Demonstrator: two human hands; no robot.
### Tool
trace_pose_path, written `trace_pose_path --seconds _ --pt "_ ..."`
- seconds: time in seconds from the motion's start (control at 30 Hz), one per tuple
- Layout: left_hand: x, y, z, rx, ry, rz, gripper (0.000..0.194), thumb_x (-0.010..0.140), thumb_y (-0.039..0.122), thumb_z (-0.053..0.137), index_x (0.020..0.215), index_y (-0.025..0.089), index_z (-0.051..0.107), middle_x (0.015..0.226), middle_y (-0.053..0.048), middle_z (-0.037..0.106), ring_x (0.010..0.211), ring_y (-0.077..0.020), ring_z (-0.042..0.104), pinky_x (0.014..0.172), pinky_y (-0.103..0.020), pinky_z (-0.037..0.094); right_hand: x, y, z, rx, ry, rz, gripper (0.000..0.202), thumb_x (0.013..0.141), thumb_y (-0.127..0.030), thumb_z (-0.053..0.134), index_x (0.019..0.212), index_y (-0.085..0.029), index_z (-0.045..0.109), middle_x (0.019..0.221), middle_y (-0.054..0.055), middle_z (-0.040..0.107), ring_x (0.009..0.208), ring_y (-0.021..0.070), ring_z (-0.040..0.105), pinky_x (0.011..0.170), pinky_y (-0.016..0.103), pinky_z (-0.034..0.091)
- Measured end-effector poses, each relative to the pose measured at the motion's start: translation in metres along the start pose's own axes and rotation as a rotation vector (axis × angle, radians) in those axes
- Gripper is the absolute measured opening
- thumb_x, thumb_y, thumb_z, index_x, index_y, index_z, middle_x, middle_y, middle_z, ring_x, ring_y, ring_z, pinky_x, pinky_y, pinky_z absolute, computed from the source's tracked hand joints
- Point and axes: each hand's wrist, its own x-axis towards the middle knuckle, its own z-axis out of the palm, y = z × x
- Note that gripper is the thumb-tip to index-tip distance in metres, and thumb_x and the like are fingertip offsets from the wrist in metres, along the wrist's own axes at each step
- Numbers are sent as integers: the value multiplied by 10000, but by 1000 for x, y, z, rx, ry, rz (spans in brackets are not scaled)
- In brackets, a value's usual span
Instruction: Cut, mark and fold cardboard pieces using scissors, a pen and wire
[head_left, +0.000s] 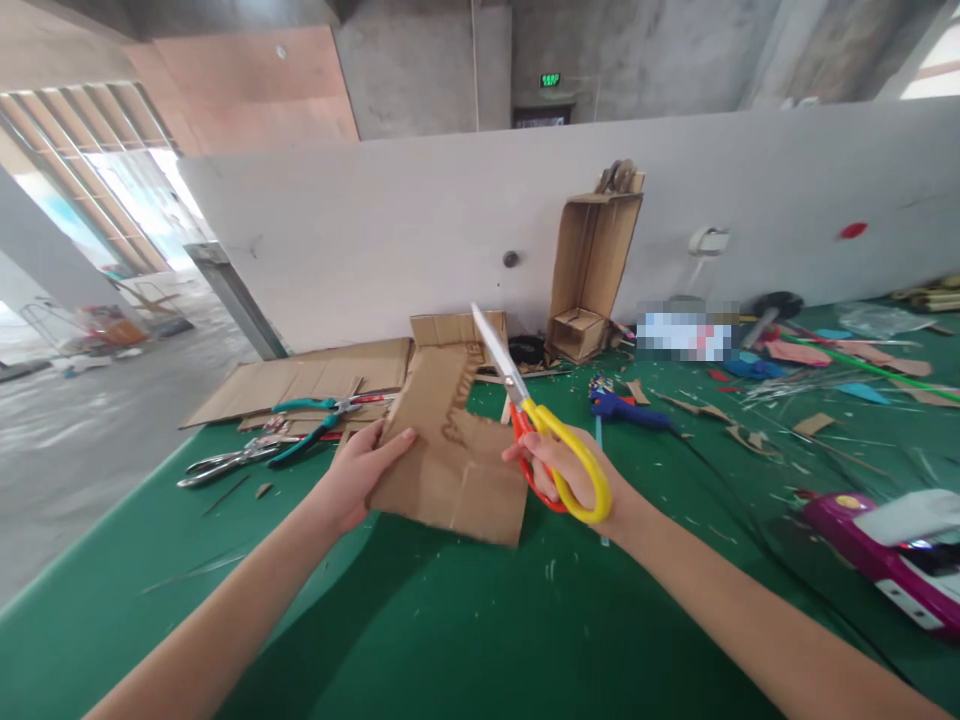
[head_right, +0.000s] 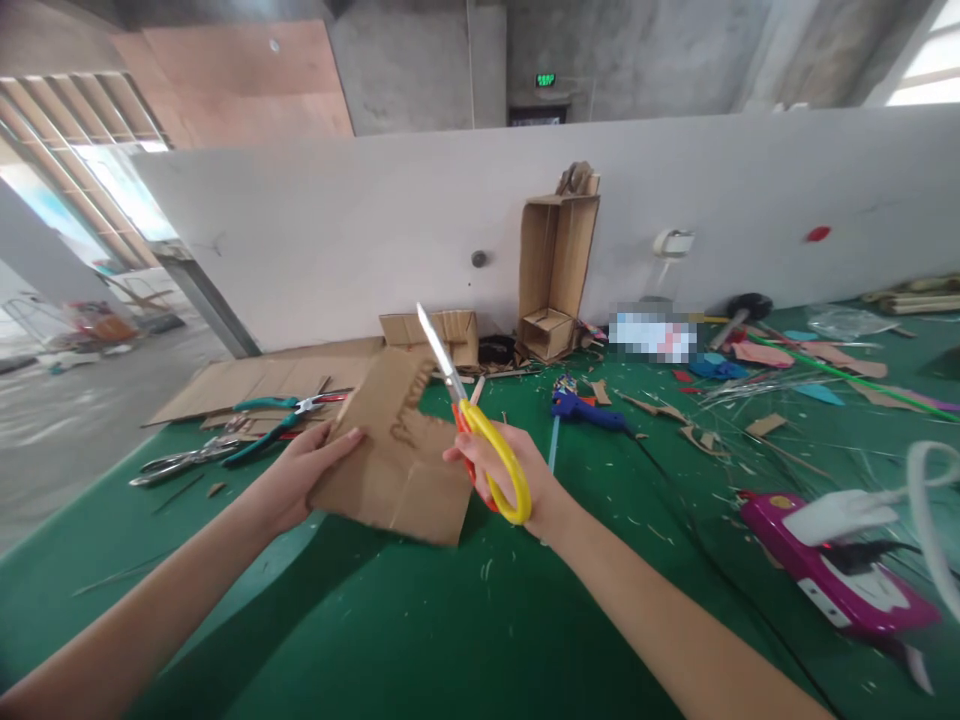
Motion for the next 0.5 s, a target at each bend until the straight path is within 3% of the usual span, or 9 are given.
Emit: trace_pose_path --seconds 0.1,0.17,0.3,0.43,0.5 --pt "2 -5 -5 -221 127 96 276 752 275 655 1017 214 607 1017 -67 705 892 -238 680 724 -350 586 -1 -7 -7 -38 42 15 237 715 -368 666 844 -186 588 776 51 671 709 194 661 516 279 528" --pt "5 -7 -7 -311 121 174 245 770 199 615 1015 209 617 1073 -58 691 992 -228 650 806 -340 572 0 -5 -10 -78 75 69 258 688 -358 680 837 -188 556 883 76 674 706 202 664 411 245 487" --pt "9 -7 -11 -411 69 249 278 819 147 553 1075 239 604 1167 -29 655 1157 -211 560 909 -356 531 3 4 -15 -277 60 148 314 726 -478 638 792 -189 536 706 50 651 420 110 527 277 210 298" --pt "10 -2 -19 -436 151 235 249 869 147 487 1067 234 610 1155 -18 662 1180 -192 542 878 -317 551 -1 4 -25 -454 -2 -13 295 653 -422 725 735 -206 541 622 5 594 448 100 474 352 234 320" --pt "10 2 -23 -434 173 227 232 886 155 462 1041 217 623 1157 -21 662 1181 -187 541 848 -283 563 -5 -1 -30 -530 -51 -19 294 654 -411 726 777 -210 551 577 -9 560 441 103 449 377 248 312"
